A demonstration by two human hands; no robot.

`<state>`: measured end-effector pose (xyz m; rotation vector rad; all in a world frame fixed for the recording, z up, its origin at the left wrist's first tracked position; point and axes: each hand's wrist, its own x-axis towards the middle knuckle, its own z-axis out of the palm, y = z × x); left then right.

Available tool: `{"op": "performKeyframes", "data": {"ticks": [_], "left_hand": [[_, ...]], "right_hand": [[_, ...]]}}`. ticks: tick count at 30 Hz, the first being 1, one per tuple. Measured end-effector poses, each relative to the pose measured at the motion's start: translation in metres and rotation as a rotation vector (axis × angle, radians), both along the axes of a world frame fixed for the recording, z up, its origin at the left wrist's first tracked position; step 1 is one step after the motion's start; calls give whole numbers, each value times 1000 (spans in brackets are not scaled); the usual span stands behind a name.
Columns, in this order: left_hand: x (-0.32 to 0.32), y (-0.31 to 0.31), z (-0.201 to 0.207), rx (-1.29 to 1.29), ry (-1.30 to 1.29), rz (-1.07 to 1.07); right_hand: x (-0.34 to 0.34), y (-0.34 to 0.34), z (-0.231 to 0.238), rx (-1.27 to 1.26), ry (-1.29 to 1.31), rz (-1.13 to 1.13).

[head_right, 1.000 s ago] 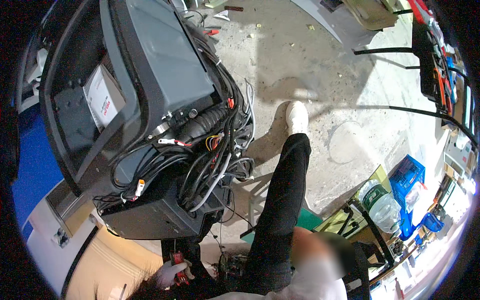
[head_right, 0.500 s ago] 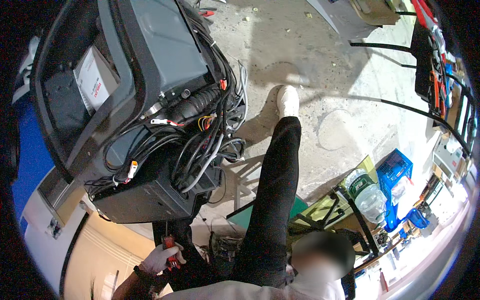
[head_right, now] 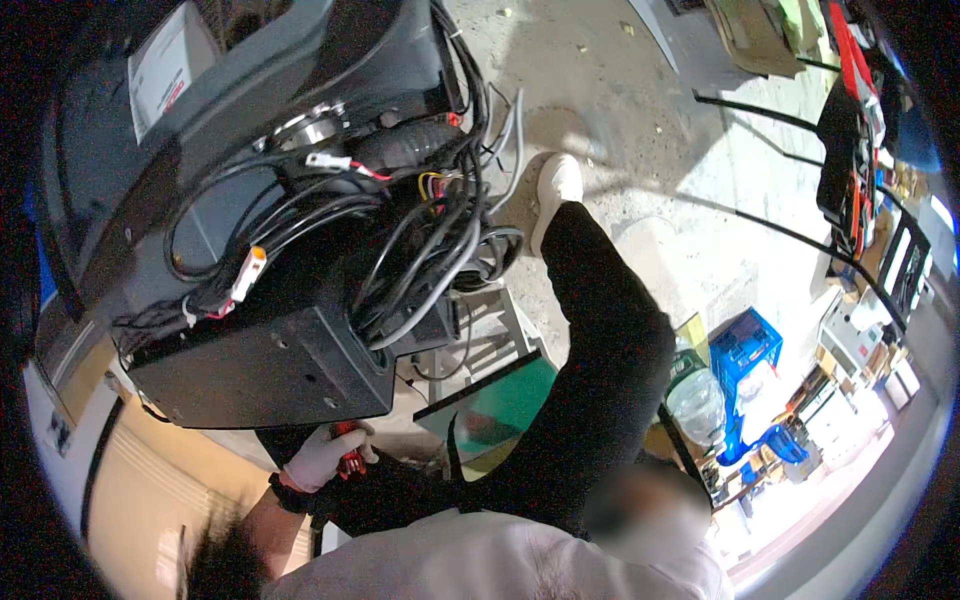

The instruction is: Sorting screws into bins and using a screwdriver to disassemble a piece of electronic equipment.

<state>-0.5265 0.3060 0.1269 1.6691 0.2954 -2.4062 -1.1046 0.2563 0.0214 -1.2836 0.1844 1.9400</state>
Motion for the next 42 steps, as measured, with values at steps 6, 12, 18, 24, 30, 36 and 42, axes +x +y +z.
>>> {"op": "performKeyframes", "data": {"ticks": [6, 12, 18, 24, 30, 36, 42], "left_hand": [[-40, 9, -14, -107, -84, 288], [-108, 41, -16, -396, -231, 700], [-162, 101, 17, -440, -433, 949], [-155, 137, 30, -552, -586, 1038], [-155, 136, 52, -709, -558, 1079], [-149, 112, 84, -975, -482, 848], [-169, 77, 107, -1267, -354, 776]], "right_hand": [[-26, -15, -58, -131, -37, 42], [-60, -85, -102, -305, -160, 174], [-91, -125, -121, -495, -286, 211], [-58, -130, -90, -1024, -536, -421], [8, -169, 3, -1534, -931, -578], [136, -139, 194, -1547, -1628, -915], [240, -53, 253, -914, -1843, -959]]}}
